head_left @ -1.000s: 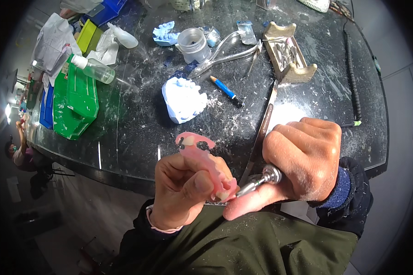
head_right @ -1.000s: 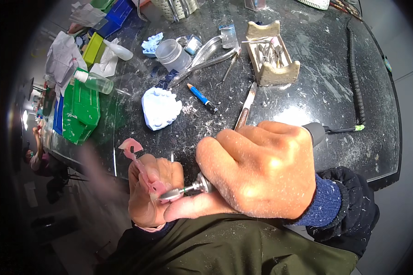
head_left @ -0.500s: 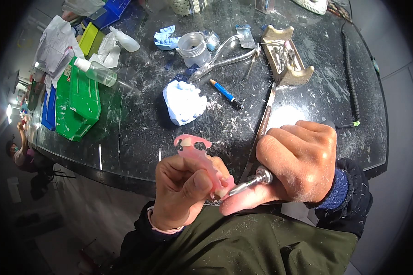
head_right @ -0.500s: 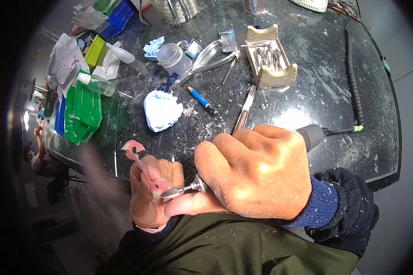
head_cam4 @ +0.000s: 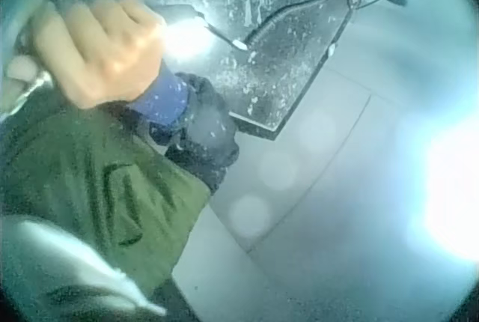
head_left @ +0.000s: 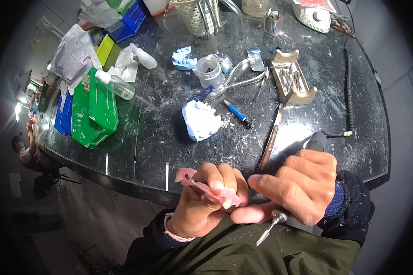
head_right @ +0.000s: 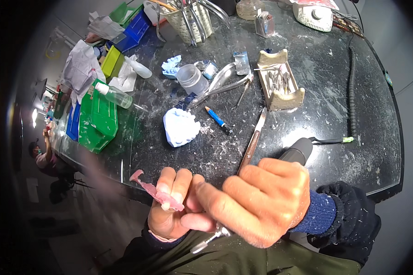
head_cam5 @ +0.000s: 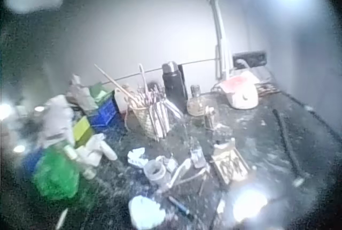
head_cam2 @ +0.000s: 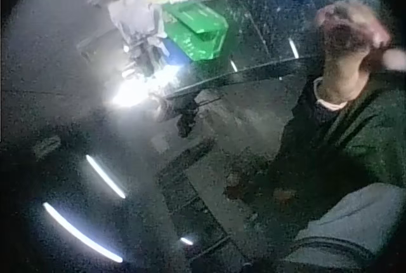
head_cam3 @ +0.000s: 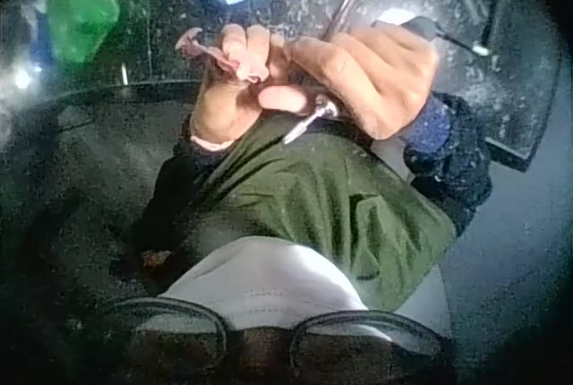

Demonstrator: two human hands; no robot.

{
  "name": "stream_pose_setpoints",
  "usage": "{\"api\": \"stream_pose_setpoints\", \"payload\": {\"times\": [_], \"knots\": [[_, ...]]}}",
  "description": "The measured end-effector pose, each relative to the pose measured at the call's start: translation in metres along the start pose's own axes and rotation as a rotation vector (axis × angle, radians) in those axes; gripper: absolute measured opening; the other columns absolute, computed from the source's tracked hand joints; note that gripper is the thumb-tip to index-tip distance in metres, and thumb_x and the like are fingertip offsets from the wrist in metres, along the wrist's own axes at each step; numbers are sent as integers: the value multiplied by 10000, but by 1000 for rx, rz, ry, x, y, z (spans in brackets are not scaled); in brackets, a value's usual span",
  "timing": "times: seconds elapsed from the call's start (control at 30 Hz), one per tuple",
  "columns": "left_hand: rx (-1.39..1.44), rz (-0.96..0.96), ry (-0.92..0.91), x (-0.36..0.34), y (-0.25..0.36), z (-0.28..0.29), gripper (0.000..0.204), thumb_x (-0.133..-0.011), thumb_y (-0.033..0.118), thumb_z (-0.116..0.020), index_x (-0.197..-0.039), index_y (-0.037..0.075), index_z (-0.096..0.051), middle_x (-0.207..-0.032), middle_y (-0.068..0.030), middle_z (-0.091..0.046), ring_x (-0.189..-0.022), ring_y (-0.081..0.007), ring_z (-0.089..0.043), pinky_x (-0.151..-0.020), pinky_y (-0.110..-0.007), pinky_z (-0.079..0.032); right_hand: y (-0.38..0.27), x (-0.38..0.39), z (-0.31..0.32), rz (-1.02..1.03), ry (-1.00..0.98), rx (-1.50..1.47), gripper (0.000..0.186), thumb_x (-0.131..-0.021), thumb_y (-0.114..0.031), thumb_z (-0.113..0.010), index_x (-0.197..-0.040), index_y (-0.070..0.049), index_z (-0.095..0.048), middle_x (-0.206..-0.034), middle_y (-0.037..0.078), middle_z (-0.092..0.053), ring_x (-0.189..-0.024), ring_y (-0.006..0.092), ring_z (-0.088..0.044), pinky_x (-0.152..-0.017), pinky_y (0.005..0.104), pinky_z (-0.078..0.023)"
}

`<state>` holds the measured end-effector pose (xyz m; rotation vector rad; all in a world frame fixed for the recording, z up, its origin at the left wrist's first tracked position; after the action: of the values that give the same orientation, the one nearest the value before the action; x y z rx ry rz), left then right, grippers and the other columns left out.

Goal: The person trims a dental prosthesis using a rotary tool, swaps the tool's bit for a polishing bur, and polishes the prosthesis with the rotary tool.

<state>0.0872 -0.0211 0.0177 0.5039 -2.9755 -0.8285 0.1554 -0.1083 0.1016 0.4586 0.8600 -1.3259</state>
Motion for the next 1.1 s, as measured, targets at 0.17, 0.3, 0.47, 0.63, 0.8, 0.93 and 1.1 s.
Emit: {"api": "stream_pose_setpoints", "payload": {"times": [0.17,0.3,0.47,0.63,0.8,0.93,1.1], "knots": [[-14,-22,-1,-4,-4,-3,109,-870,100,-626,-883,95,-517,-819,-57,-504,-896,-194,-517,-765,-304,-446,-6,2,1,30,26,-81,308,-638,-205,-677,-888,-25,-679,-518,-67,-348,-411,55,-346,-381,236,-214],[-225,-100,35,-3,2,1,108,-872,124,-633,-888,53,-552,-830,-81,-562,-866,-198,-558,-759,-303,-466,-4,3,3,38,55,-104,283,-696,-220,-716,-874,-4,-674,-509,-64,-366,-409,54,-349,-382,229,-206],[-444,-172,126,1,21,-7,92,-844,82,-663,-868,15,-606,-854,-134,-621,-789,-213,-608,-688,-331,-513,-1,0,5,13,53,-80,335,-660,-237,-732,-873,13,-667,-499,-54,-396,-406,55,-377,-380,232,-215],[-478,-160,234,6,21,-5,150,-770,103,-688,-842,39,-574,-771,-100,-585,-731,-168,-569,-654,-311,-492,0,-2,8,-27,50,-122,432,-649,-271,-706,-957,29,-667,-493,-63,-394,-393,52,-372,-377,236,-205],[-611,-202,176,6,27,1,160,-813,88,-673,-877,-54,-639,-907,-195,-622,-770,-208,-641,-730,-343,-534,1,0,5,-14,-16,-90,464,-663,-245,-761,-1018,31,-647,-486,-59,-414,-391,54,-373,-380,240,-211],[-715,-376,64,11,34,-4,249,-805,146,-666,-923,-70,-626,-921,-209,-622,-903,-246,-612,-776,-338,-513,-2,0,6,-38,-23,-97,498,-661,-214,-823,-1049,28,-627,-489,-49,-450,-391,64,-387,-384,244,-235],[-572,-395,24,7,35,-18,352,-781,174,-688,-1013,-72,-590,-900,-230,-617,-964,-267,-586,-835,-356,-489,1,-2,5,-32,-29,-114,473,-668,-188,-815,-1045,27,-626,-497,-50,-461,-391,67,-389,-384,247,-240]]}}
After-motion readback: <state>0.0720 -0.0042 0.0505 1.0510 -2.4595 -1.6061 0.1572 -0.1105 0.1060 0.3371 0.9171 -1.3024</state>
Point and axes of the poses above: each hand's wrist, its own x-axis away from the middle knuckle, its own z-axis out of the back of the hand, y = z × x, the point moved 8 cm from there along -x, towards the middle knuckle
